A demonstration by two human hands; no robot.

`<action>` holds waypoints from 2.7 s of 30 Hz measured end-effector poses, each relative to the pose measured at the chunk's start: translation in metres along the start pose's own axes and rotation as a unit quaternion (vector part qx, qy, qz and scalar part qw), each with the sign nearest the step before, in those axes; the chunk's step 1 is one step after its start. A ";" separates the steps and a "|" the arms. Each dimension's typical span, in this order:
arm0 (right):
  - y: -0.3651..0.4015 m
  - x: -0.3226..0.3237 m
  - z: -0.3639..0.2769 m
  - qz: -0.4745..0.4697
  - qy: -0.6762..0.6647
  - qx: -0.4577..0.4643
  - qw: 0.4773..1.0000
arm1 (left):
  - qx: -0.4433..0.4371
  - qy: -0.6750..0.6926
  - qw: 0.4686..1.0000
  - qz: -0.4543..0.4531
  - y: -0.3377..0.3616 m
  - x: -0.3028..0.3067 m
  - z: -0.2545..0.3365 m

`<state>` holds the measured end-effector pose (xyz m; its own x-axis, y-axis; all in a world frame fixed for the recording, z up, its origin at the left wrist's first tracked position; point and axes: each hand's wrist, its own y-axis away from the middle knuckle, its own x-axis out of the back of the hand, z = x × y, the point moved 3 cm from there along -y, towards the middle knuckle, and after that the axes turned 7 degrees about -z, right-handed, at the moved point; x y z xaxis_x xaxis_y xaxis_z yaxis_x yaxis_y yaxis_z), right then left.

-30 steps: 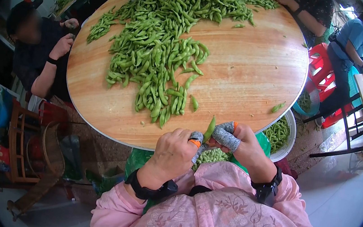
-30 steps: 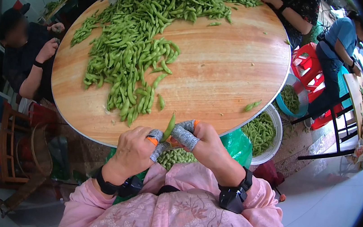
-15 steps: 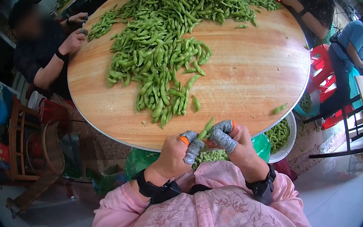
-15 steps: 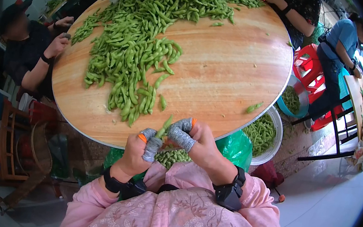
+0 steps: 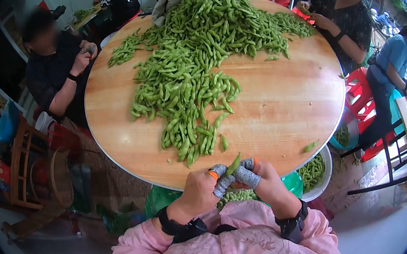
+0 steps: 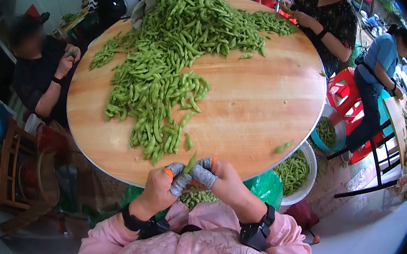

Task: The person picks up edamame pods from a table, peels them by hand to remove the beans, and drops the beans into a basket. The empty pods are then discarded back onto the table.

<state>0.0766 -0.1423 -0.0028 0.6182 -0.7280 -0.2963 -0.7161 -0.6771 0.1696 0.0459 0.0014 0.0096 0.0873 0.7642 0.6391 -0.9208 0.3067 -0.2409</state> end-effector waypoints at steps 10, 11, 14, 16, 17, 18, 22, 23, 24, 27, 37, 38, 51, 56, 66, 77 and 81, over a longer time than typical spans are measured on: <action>-0.003 -0.005 -0.006 -0.039 0.053 0.128 0.990 | 0.160 0.490 0.857 0.006 0.010 -0.008 -0.018; -0.003 -0.006 -0.008 -0.040 0.054 0.129 0.989 | 0.158 0.490 0.857 0.007 0.010 -0.006 -0.018; -0.002 -0.005 -0.009 -0.033 0.044 0.119 0.991 | 0.185 0.575 0.797 -0.027 0.008 -0.006 -0.015; -0.005 -0.001 -0.009 -0.055 0.092 0.151 0.983 | 0.146 0.434 0.888 -0.041 0.005 -0.003 -0.014; -0.005 0.000 -0.010 -0.063 0.110 0.121 0.985 | 0.122 0.345 0.931 -0.021 0.004 0.000 -0.009; -0.004 -0.001 -0.013 -0.065 0.112 0.123 0.984 | 0.120 0.343 0.931 -0.019 0.004 0.000 -0.008; 0.003 -0.001 -0.014 -0.019 -0.048 -0.004 0.999 | 0.053 0.078 0.995 -0.035 0.007 0.010 0.001; 0.004 0.000 -0.015 -0.004 -0.089 -0.025 0.996 | 0.004 0.007 0.999 -0.045 0.007 0.010 0.004; 0.003 0.000 -0.014 -0.004 -0.089 -0.022 0.996 | -0.045 -0.065 0.995 -0.056 0.007 0.011 0.008; 0.000 -0.001 -0.011 0.009 -0.079 -0.016 0.997 | -0.017 -0.041 0.999 -0.004 0.003 0.010 0.008; 0.003 -0.004 -0.022 -0.015 -0.058 -0.001 0.998 | -0.073 -0.109 0.991 0.035 0.005 0.014 0.011; 0.003 -0.002 -0.020 -0.013 -0.059 -0.002 0.998 | -0.073 -0.108 0.991 0.033 0.005 0.016 0.013; 0.002 -0.007 -0.013 -0.008 0.007 -0.023 1.000 | -0.058 -0.186 0.980 0.032 0.005 0.015 0.012; 0.000 -0.003 -0.010 -0.013 0.011 -0.037 0.999 | -0.079 -0.205 0.976 0.011 0.006 0.014 0.011; -0.001 -0.006 -0.005 0.004 -0.016 -0.033 0.999 | -0.061 -0.198 0.978 0.001 0.009 0.008 0.006; 0.000 -0.007 -0.013 -0.050 -0.045 0.004 0.998 | 0.050 0.135 0.990 0.006 0.009 0.004 -0.001; 0.004 -0.004 -0.013 -0.041 -0.035 -0.017 0.998 | 0.024 -0.009 1.000 -0.015 0.007 0.008 0.007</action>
<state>0.0756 -0.1437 0.0113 0.6489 -0.6624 -0.3744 -0.6523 -0.7376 0.1744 0.0375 0.0055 0.0182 0.1092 0.7446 0.6586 -0.9352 0.3014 -0.1857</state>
